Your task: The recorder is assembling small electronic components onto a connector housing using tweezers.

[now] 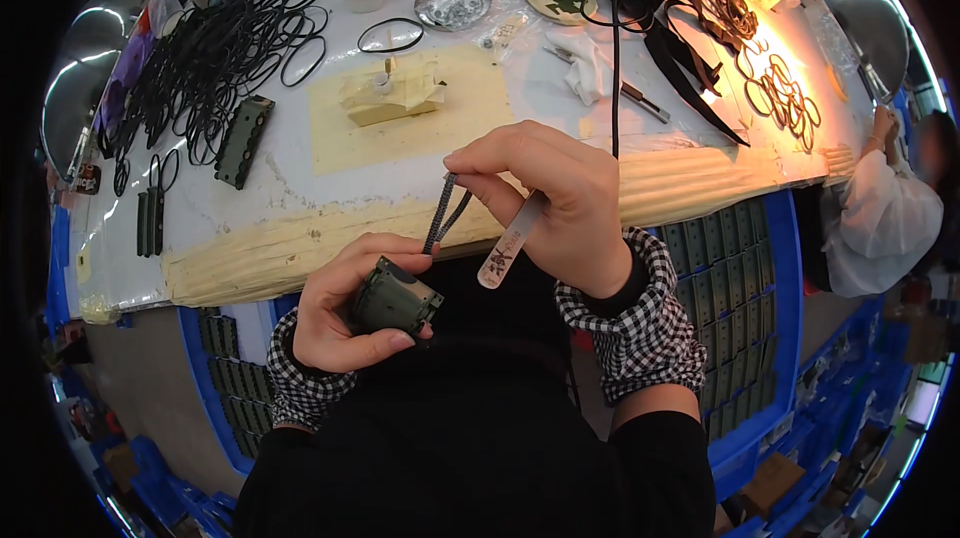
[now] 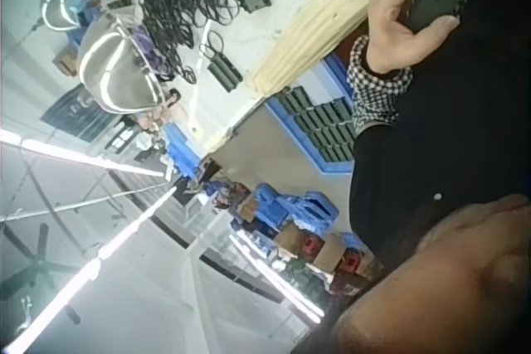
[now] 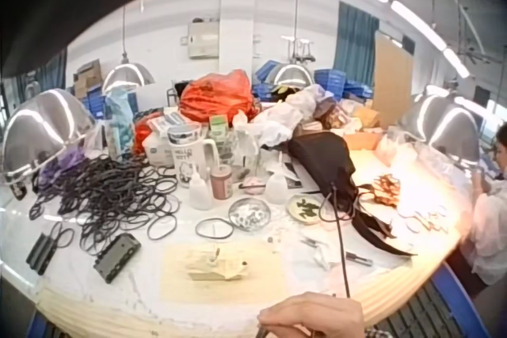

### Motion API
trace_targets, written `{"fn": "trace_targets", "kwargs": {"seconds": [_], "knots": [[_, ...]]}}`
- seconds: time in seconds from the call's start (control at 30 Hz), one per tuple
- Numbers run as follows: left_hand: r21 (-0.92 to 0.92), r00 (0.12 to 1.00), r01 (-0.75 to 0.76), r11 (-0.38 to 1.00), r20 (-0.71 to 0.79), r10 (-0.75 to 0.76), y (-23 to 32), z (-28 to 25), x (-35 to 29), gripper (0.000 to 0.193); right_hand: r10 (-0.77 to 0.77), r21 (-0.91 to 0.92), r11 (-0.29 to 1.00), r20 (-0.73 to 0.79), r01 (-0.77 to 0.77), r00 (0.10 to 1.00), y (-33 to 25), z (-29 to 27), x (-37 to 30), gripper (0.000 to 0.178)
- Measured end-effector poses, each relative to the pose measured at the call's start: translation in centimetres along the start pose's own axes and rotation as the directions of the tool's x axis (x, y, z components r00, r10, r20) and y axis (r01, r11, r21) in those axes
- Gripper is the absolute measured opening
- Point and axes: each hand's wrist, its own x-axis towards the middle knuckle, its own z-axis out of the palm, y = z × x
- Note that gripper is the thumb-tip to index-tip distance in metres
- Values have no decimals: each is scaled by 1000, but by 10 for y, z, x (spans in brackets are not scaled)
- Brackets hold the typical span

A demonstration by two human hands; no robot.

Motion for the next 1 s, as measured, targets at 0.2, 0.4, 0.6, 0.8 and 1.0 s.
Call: {"fn": "trace_targets", "kwargs": {"seconds": [0.2, 0.4, 0.6, 0.8, 1.0], "knots": [[-39, 1000, 10, 999, 10, -10, -1, 0, 0, 52, -7, 18, 1000, -5, 7, 1000, 1, 0, 0, 18], [20, 998, -47, 999, 31, 46, -2, -2, 1, 54, -13, 5, 1000, 6, 13, 1000, 0, 0, 1, 18], [-12, 999, -25, 1000, 25, 25, -1, -2, 1, 54, -14, -8, 1000, 6, 14, 1000, 1, 1, 2, 18], [-55, 999, 34, 998, -31, -36, 2, 1, -2, 48, -6, -4, 1000, 6, 6, 1000, 1, 2, 2, 18], [-292, 922, -31, 956, -379, -86, -14, 7, -3, 41, -38, -13, 999, 15, 39, 999, -8, 0, 0, 20]]}}
